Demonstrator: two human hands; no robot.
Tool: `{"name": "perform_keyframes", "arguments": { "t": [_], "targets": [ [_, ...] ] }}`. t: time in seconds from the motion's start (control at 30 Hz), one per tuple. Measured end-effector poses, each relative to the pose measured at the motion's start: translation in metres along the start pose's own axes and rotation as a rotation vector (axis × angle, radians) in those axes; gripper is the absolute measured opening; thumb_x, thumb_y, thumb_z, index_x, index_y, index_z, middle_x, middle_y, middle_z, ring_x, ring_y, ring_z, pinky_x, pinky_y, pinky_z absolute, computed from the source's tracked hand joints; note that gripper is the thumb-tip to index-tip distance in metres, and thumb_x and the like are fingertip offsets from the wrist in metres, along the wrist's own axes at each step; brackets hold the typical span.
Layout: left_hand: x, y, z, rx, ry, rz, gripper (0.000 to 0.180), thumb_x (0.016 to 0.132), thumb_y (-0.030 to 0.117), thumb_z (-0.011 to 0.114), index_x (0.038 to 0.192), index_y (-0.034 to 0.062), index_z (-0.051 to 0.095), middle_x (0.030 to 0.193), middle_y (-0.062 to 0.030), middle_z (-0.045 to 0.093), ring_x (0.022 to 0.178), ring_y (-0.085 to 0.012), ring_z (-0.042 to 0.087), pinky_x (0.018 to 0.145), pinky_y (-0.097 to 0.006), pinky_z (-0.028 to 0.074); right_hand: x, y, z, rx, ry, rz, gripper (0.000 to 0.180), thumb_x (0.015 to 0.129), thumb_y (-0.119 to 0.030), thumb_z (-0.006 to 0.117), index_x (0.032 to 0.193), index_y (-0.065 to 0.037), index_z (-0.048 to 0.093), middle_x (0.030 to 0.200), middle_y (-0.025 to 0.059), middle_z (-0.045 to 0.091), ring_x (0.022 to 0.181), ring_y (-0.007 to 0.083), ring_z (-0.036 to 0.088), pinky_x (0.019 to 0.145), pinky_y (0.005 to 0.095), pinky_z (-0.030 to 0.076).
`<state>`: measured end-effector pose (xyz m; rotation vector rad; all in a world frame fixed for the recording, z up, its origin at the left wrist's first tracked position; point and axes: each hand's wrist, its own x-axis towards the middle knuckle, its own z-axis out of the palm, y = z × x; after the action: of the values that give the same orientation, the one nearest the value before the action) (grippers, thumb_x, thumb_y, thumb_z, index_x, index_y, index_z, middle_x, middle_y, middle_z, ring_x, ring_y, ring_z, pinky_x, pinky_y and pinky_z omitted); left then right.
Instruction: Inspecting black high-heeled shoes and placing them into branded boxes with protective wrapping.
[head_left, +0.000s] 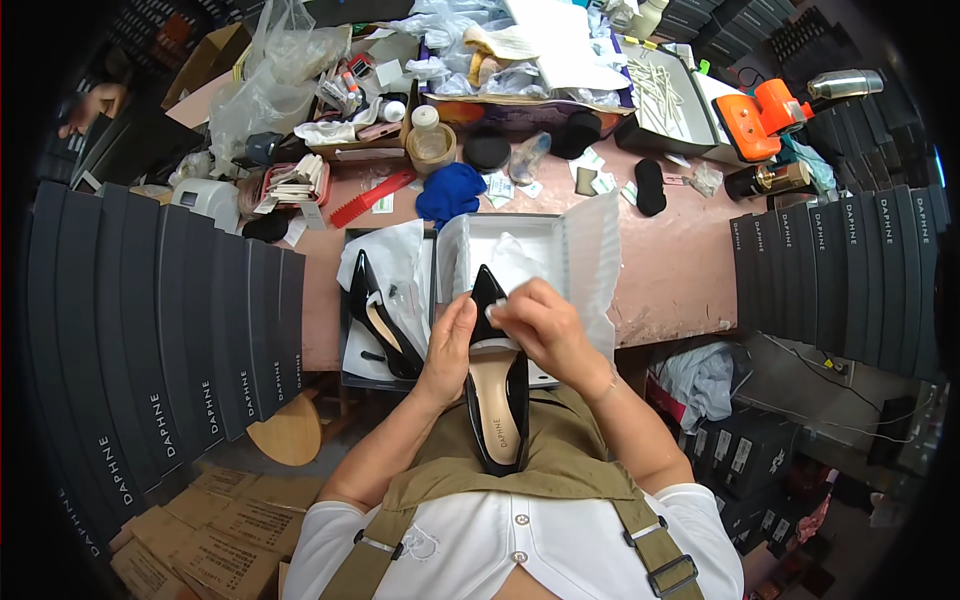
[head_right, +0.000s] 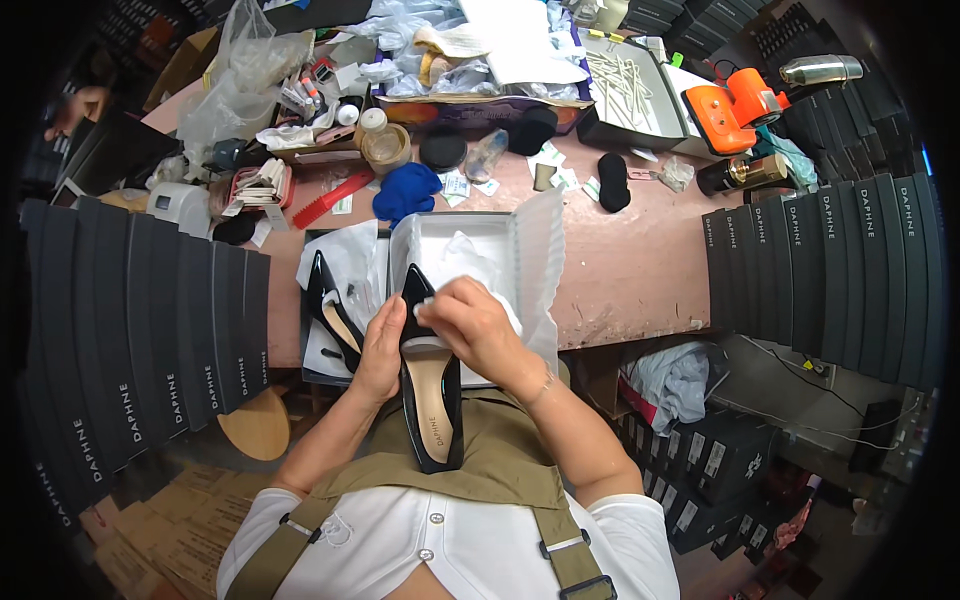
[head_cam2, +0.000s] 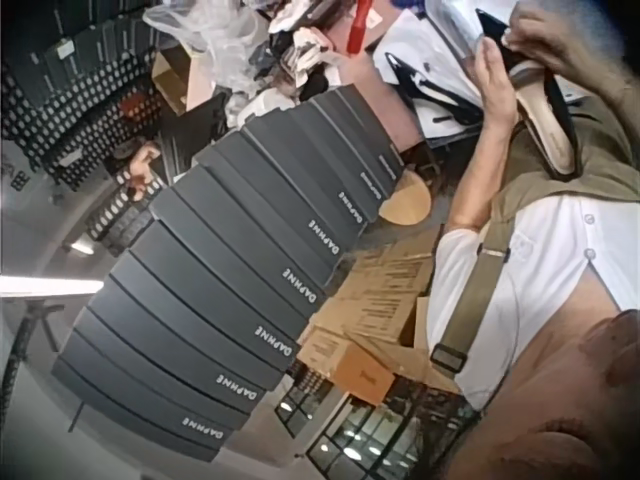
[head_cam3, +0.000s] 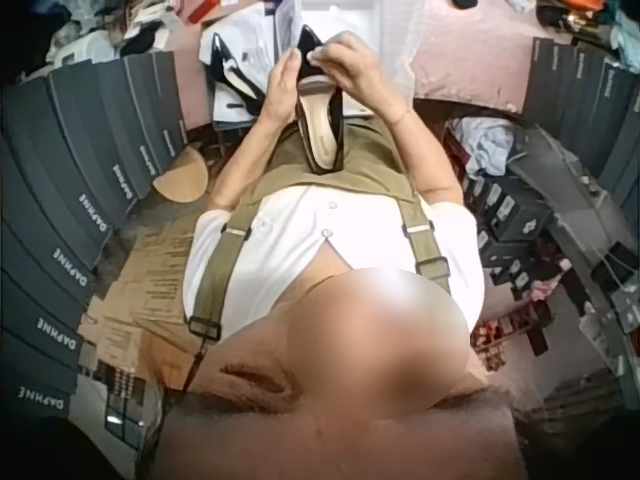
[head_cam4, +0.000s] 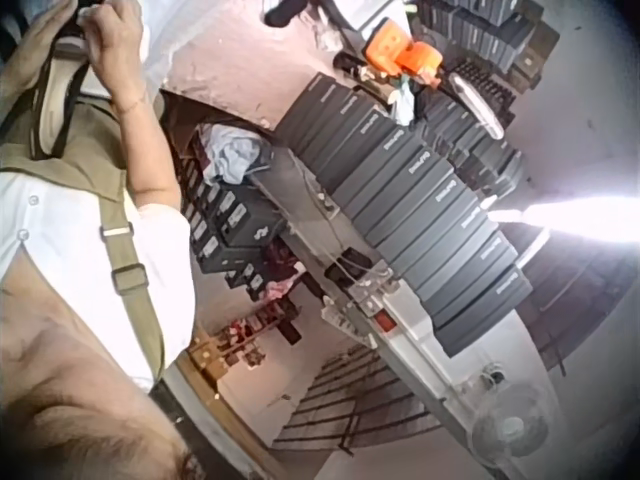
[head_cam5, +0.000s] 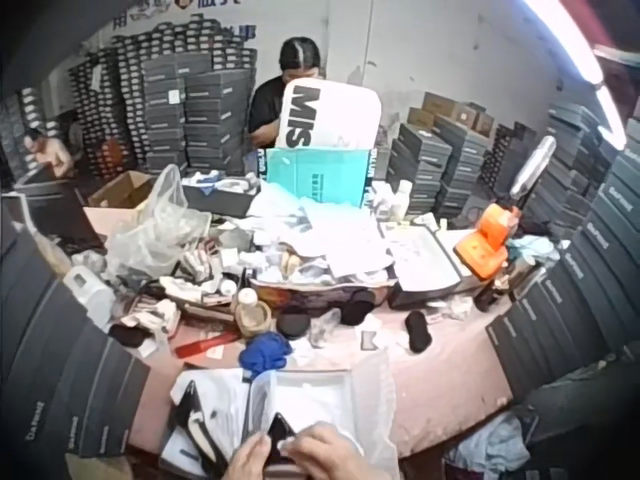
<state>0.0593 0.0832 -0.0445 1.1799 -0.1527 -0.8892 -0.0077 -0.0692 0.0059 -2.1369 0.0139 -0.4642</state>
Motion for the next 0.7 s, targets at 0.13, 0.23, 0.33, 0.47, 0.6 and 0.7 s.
{"name": "perform_keyframes", "arguments": {
  "t": [0.13,0.23,0.33,0.47,0.6,0.7],
  "targets": [
    [-0.002,0.004,0.007,-0.053,0.059,-0.035,0.035,0.102,0.032,0.040,0.113,0.0013,0.053,0.103,-0.0006,0.055,0.095,-0.0068,0.051,0.085,-0.023,0.042,0.000,0.002,0.003,0.075,-0.033,0.059,0.013,0.074,-0.003,0.070,0.085,-0.003,0.063,0.081,0.0091,0.055,0.077,0.0272,0.055,0.068,0.0350,0.045],
    [0.001,-0.008,-0.008,-0.032,0.008,-0.043,0.038,0.102,0.032,0.040,0.113,-0.0008,0.055,0.103,-0.0008,0.056,0.096,-0.0072,0.048,0.087,-0.022,0.038,-0.018,-0.001,-0.007,0.124,-0.146,0.087,0.012,0.075,-0.005,0.069,0.084,-0.005,0.062,0.080,0.0082,0.054,0.078,0.0269,0.054,0.069,0.0358,0.043],
    [0.006,-0.008,0.000,-0.008,-0.041,-0.056,0.037,0.102,0.033,0.037,0.109,0.0013,0.055,0.100,-0.0006,0.056,0.095,-0.0073,0.050,0.086,-0.023,0.040,0.004,0.012,0.000,-0.105,-0.075,-0.069,0.009,0.076,-0.010,0.069,0.081,-0.006,0.062,0.080,0.0069,0.054,0.079,0.0265,0.052,0.070,0.0359,0.041],
    [0.008,-0.010,-0.003,-0.026,-0.021,-0.083,0.052,0.103,0.042,0.026,0.122,0.0005,0.052,0.112,-0.0067,0.059,0.102,-0.0114,0.056,0.089,-0.026,0.044,0.001,0.009,-0.001,-0.086,-0.158,-0.088,0.007,0.076,-0.011,0.067,0.080,-0.010,0.062,0.080,0.0042,0.054,0.078,0.0255,0.051,0.071,0.0347,0.039],
    [0.010,-0.014,0.003,-0.020,-0.032,-0.081,0.062,0.101,0.049,0.023,0.124,-0.0005,0.050,0.111,-0.0073,0.060,0.101,-0.0125,0.057,0.089,-0.027,0.045,0.003,0.025,0.004,-0.292,-0.024,-0.104,0.007,0.075,-0.011,0.068,0.081,-0.012,0.064,0.079,0.0027,0.055,0.079,0.0214,0.052,0.070,0.0335,0.038],
    [0.016,-0.005,0.007,-0.099,-0.101,-0.069,0.063,0.101,0.050,0.024,0.124,-0.0030,0.050,0.112,-0.0071,0.059,0.100,-0.0119,0.056,0.089,-0.027,0.045,0.022,0.031,-0.006,-0.155,0.221,0.095,0.008,0.079,-0.004,0.067,0.085,-0.006,0.064,0.082,0.0080,0.057,0.076,0.0219,0.056,0.069,0.0302,0.043]
  ]
}}
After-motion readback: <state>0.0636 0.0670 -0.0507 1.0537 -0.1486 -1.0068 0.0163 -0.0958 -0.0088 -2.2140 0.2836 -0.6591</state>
